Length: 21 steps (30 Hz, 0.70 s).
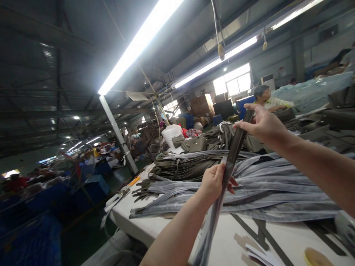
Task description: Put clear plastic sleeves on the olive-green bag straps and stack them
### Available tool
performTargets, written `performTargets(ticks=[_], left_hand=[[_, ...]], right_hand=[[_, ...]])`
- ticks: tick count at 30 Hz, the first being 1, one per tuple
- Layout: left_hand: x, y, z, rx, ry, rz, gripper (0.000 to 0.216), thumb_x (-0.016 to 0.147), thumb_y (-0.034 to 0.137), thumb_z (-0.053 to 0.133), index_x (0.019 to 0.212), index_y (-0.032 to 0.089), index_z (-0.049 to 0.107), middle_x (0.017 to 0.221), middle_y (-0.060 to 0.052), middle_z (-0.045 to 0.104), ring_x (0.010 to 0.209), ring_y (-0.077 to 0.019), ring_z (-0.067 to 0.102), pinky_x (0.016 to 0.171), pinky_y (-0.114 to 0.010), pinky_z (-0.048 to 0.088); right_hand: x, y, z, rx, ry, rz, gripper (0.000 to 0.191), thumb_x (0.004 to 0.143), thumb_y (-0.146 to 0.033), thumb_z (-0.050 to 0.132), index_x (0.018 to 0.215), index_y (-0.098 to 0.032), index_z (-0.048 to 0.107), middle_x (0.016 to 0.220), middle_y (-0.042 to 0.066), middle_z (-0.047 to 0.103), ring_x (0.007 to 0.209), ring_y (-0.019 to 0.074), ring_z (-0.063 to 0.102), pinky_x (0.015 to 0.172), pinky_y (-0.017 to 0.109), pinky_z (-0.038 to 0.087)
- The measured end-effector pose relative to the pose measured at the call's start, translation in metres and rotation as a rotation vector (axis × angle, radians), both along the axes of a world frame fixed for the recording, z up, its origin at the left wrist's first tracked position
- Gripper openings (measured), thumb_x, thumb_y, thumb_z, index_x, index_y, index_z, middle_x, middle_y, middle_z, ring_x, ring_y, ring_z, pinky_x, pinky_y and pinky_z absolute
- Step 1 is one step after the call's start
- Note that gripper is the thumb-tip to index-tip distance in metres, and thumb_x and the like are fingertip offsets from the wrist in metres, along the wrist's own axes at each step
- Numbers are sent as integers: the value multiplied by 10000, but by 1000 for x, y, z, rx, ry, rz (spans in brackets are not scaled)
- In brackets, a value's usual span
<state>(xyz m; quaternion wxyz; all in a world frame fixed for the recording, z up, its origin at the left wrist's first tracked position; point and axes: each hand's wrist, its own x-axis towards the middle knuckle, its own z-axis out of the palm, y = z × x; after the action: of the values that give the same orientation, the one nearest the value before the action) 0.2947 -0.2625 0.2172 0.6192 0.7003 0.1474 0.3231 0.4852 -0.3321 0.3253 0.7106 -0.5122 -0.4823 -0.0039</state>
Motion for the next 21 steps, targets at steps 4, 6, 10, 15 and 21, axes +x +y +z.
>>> performTargets(ticks=[4, 6, 10, 15, 21], left_hand=[[10, -1, 11, 47, -37, -6, 701, 723, 811, 547, 849, 123, 595, 558, -32, 661, 348, -120, 552, 340, -202, 414], [14, -2, 15, 70, -54, 4, 702, 737, 812, 524, 856, 124, 595, 556, -29, 657, 347, -116, 548, 342, -201, 419], [16, -1, 20, 107, -68, 20, 671, 763, 808, 494, 820, 143, 572, 562, -24, 659, 346, -112, 548, 346, -201, 431], [15, 3, 12, 165, -38, 139, 646, 779, 815, 467, 704, 175, 520, 457, 36, 542, 283, -68, 444, 283, -166, 316], [19, 4, -5, 170, 19, 142, 680, 782, 836, 421, 752, 171, 558, 459, 45, 527, 281, -70, 431, 273, -172, 294]], right_hand=[[-13, 1, 5, -51, 176, 283, 308, 722, -337, 820, 925, -168, 661, 828, 88, 751, 721, 256, 721, 735, 404, 596], [-24, 4, -2, -149, 255, 358, 238, 838, -392, 712, 815, -157, 677, 775, 116, 754, 738, 263, 732, 756, 409, 596], [-43, 6, -28, -312, 278, 492, 418, 943, -494, 552, 841, -126, 722, 789, 139, 768, 738, 237, 737, 787, 369, 587], [-40, 8, -46, -343, 247, 558, 429, 883, -544, 627, 965, -130, 709, 824, 110, 774, 701, 218, 730, 720, 331, 591], [-6, 14, -31, -13, 196, 225, 377, 850, -441, 678, 1135, -200, 627, 698, 21, 741, 577, 188, 700, 589, 306, 574]])
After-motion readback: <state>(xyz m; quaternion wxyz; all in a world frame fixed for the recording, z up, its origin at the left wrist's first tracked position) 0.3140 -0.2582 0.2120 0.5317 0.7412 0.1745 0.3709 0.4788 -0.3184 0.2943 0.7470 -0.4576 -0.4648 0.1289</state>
